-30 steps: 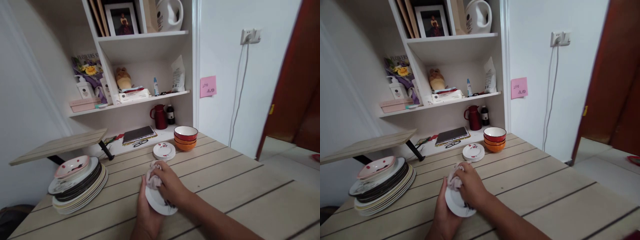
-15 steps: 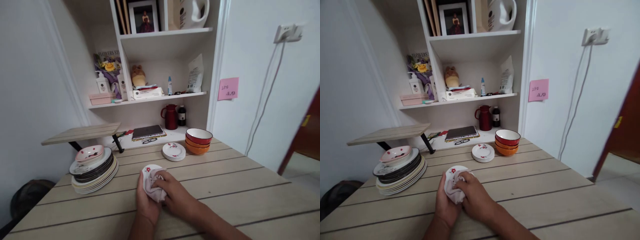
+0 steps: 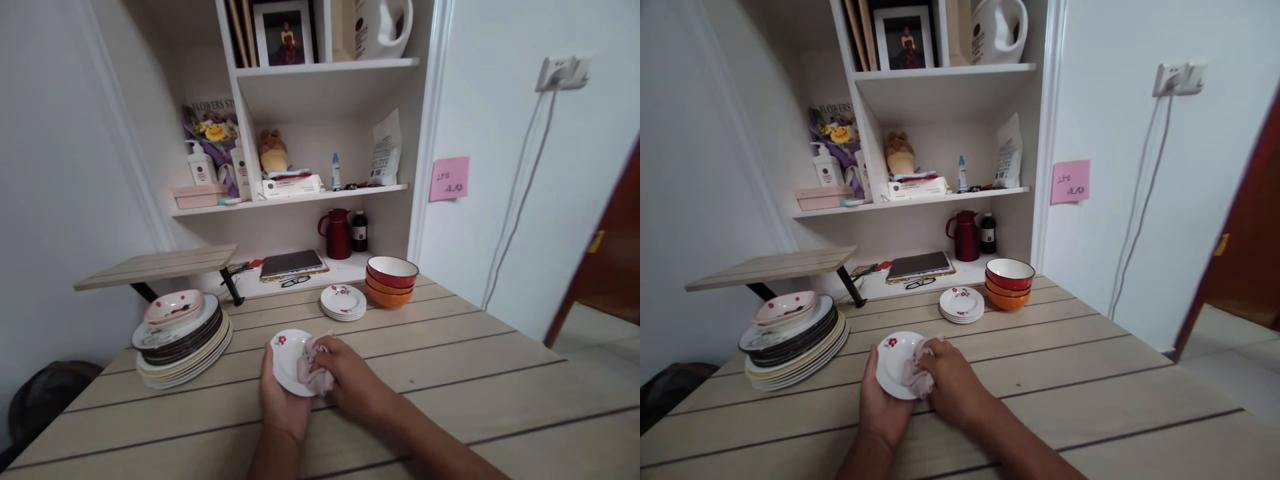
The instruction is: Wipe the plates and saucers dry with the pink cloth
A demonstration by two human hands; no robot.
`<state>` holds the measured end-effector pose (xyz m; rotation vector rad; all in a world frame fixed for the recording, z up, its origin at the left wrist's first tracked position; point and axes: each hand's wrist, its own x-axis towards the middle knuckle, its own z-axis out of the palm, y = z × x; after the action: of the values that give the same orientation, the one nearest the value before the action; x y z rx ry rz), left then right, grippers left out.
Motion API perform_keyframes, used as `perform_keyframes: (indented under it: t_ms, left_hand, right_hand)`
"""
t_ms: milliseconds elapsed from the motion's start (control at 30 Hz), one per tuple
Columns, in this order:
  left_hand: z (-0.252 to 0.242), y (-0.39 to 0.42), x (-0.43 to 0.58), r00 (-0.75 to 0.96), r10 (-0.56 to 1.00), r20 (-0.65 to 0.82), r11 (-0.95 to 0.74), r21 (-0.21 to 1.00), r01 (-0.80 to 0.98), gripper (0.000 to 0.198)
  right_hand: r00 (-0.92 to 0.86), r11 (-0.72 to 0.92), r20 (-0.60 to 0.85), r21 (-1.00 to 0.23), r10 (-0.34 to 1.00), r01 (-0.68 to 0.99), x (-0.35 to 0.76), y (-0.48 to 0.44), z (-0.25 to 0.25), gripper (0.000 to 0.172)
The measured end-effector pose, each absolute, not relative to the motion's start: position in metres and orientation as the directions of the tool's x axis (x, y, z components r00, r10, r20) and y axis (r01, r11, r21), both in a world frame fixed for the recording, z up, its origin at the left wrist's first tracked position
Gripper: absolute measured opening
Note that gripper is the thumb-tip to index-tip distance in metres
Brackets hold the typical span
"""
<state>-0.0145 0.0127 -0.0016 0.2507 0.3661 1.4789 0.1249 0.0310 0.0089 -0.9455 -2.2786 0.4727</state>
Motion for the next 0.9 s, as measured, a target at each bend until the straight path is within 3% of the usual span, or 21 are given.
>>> perform_keyframes:
  t_ms: [167,333,500,600,667,800,900]
  left_hand:
    - [-0.001,0.007,-0.003,0.170,0.976,-0.133,0.207,0.353,-0.913,0.036]
    - [-0.006,0.004,0.018,0.327,0.939,-0.105,0.343,0.331,-0.879,0.042]
    - [-0.004,0.010,0.002,0.139,0.986,-0.096,0.165,0.363,-0.917,0.043]
    - [0.001,0.012,-0.013,-0.033,0.992,-0.124,0.017,0.377,-0.926,0.043]
    - [0.003,0.012,-0.017,-0.061,0.987,-0.147,0.002,0.396,-0.918,0.044]
    - [0.003,0.008,-0.004,0.095,0.978,-0.183,0.157,0.362,-0.919,0.037]
    - [0.001,0.004,0.014,0.275,0.946,-0.170,0.316,0.304,-0.899,0.036]
  right_hand:
    - [-0.580,0.724,0.458,-0.568,0.673,0.392,0.115,0.014,0.020,0.046]
    - [-0.366,0.604,0.485,-0.565,0.794,0.562,0.129,0.040,0.014,0.047]
    - [-0.396,0.560,0.400,-0.508,0.826,0.655,0.137,0.051,0.003,0.041]
    - [-0.527,0.652,0.387,-0.503,0.756,0.567,0.129,0.039,0.004,0.033]
    - [-0.588,0.703,0.399,-0.516,0.703,0.490,0.122,0.028,0.008,0.038]
    - [-0.583,0.725,0.455,-0.561,0.674,0.400,0.117,0.020,0.014,0.048]
    - [-0.466,0.682,0.500,-0.580,0.730,0.445,0.122,0.030,0.012,0.045]
